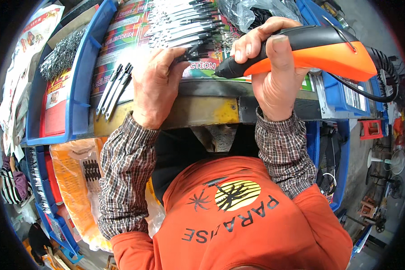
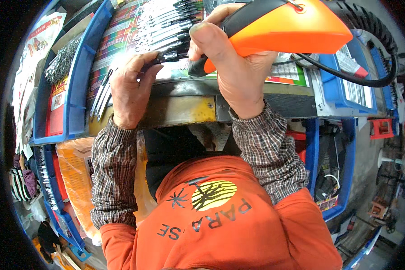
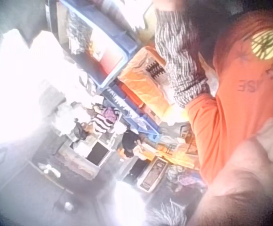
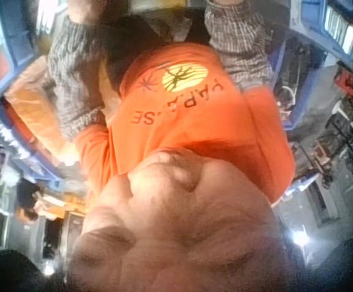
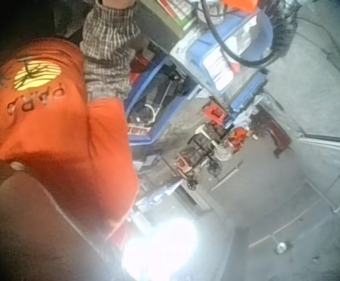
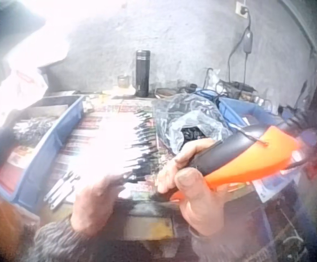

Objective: The person assembles small black plastic components on a workbench using an electric screwdriver.

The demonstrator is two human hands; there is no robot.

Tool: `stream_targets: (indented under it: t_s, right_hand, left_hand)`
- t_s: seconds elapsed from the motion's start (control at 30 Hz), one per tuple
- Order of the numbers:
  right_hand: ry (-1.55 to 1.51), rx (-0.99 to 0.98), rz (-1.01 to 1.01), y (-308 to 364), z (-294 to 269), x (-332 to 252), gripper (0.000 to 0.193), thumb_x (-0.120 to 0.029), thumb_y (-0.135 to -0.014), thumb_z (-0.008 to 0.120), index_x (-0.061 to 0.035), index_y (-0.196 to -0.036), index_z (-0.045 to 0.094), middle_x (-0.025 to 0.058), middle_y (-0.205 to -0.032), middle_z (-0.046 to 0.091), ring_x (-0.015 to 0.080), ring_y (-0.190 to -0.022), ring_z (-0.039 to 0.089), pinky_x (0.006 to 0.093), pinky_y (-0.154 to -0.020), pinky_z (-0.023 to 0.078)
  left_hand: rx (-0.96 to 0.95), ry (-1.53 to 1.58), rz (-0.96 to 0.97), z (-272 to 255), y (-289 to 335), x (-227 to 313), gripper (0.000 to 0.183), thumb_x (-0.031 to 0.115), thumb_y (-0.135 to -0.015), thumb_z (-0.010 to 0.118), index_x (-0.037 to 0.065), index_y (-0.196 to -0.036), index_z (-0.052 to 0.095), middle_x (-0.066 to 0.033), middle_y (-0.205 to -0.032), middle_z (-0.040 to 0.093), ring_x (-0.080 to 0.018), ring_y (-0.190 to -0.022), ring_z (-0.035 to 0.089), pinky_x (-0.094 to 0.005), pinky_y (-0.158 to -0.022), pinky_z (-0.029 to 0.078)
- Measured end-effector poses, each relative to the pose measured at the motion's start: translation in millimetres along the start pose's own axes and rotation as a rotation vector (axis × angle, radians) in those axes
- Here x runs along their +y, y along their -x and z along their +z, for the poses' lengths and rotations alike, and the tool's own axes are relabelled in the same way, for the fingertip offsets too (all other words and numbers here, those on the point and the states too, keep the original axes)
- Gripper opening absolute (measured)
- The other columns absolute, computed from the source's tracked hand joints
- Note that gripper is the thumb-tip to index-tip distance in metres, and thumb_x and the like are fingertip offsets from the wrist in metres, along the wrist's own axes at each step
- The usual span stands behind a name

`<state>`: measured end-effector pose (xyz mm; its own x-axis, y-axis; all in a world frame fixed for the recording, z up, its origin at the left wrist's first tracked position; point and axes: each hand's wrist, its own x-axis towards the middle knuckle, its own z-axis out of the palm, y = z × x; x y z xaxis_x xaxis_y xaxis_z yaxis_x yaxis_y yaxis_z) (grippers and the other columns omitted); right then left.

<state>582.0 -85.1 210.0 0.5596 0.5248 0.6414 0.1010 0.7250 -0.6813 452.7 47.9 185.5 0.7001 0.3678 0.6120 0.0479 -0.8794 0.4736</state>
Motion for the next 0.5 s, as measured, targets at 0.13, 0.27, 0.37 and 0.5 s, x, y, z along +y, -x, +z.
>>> stream_targets:
  t_s: [0.13,0.27,0.37,0.5]
  right_hand:
    - [-0.033,0.032,-0.008,-4,1,7,0.026,-0.022,-0.086,0.062,-0.0033,-0.098,0.048,0.0076,-0.07,0.05,0.0182,-0.064,0.052,0.0365,-0.066,0.046]
    - [0.014,0.011,-0.027,-6,-1,15,0.024,-0.021,-0.086,0.063,-0.0047,-0.097,0.049,0.0077,-0.071,0.052,0.0187,-0.065,0.054,0.0372,-0.068,0.047]
    - [0.018,0.027,-0.015,-5,1,17,0.024,-0.022,-0.086,0.063,-0.0054,-0.097,0.049,0.0077,-0.071,0.053,0.0187,-0.066,0.055,0.0373,-0.068,0.047]
    - [0.006,0.042,-0.003,-4,1,15,0.024,-0.023,-0.086,0.062,-0.0057,-0.097,0.05,0.0073,-0.071,0.053,0.0187,-0.065,0.054,0.0374,-0.069,0.047]
  left_hand:
    - [-0.061,0.139,-0.146,-2,4,2,0.019,0.006,-0.073,0.069,0.005,-0.09,0.061,-0.01,-0.079,0.061,-0.0276,-0.07,0.06,-0.0332,-0.064,0.048]
    - [-0.072,0.088,-0.089,-6,9,3,0.02,0.005,-0.071,0.069,0.005,-0.089,0.062,-0.0096,-0.077,0.061,-0.0274,-0.071,0.06,-0.0336,-0.063,0.047]
    - [-0.055,0.082,-0.036,-3,13,2,0.019,0.004,-0.069,0.069,0.006,-0.087,0.063,-0.0094,-0.076,0.06,-0.0278,-0.071,0.06,-0.0344,-0.063,0.047]
    - [-0.072,0.027,0.026,-2,18,4,0.018,0.004,-0.069,0.068,0.006,-0.086,0.063,-0.0089,-0.075,0.06,-0.0276,-0.07,0.059,-0.0355,-0.063,0.046]
